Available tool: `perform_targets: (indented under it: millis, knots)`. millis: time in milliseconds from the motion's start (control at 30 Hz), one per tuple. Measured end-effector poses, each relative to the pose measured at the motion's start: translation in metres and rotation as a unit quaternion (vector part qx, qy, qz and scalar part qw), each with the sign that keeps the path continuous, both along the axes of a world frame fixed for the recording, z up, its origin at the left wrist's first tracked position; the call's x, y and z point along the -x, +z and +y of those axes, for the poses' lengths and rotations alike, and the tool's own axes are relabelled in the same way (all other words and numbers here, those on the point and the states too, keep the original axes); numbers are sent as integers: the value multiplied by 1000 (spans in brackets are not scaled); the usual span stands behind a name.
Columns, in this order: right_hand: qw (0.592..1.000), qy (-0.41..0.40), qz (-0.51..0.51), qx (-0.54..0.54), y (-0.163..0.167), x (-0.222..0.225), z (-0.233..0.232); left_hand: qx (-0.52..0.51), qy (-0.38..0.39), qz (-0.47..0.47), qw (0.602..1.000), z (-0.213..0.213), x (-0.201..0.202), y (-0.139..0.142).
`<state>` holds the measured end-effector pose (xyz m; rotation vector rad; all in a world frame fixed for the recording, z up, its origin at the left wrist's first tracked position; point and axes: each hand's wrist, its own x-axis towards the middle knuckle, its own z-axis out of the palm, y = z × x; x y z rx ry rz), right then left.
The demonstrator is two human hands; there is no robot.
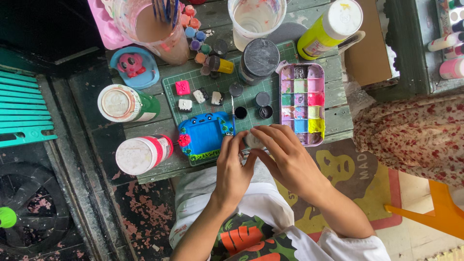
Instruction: The person sits at a cluttered craft table painting small white figurines with a paintbrush. They dip the brush into a watercolor palette and small paint pots, apply paint to the figurines, and set finished pieces on the cutting mat.
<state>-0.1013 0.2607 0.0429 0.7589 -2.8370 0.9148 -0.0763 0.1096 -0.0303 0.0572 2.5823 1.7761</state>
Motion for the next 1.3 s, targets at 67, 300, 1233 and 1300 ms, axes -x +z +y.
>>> perform_targets:
  millis: [67,300,1233,1300]
  knots:
    - [1000,-19,-5,3,-3,0,-4,-5,5,5,1000,0,0,-1]
    - [1000,-1,-4,12,1,3,-4,-14,-2,34,999,-3,0,-1]
    - [994,-105,-4,30,-21,-18,-12,4,-42,14,999,-5,5,0]
    - [991,-129,-5,22,-23,-20,-15,-5,-43,26,999,-5,5,0]
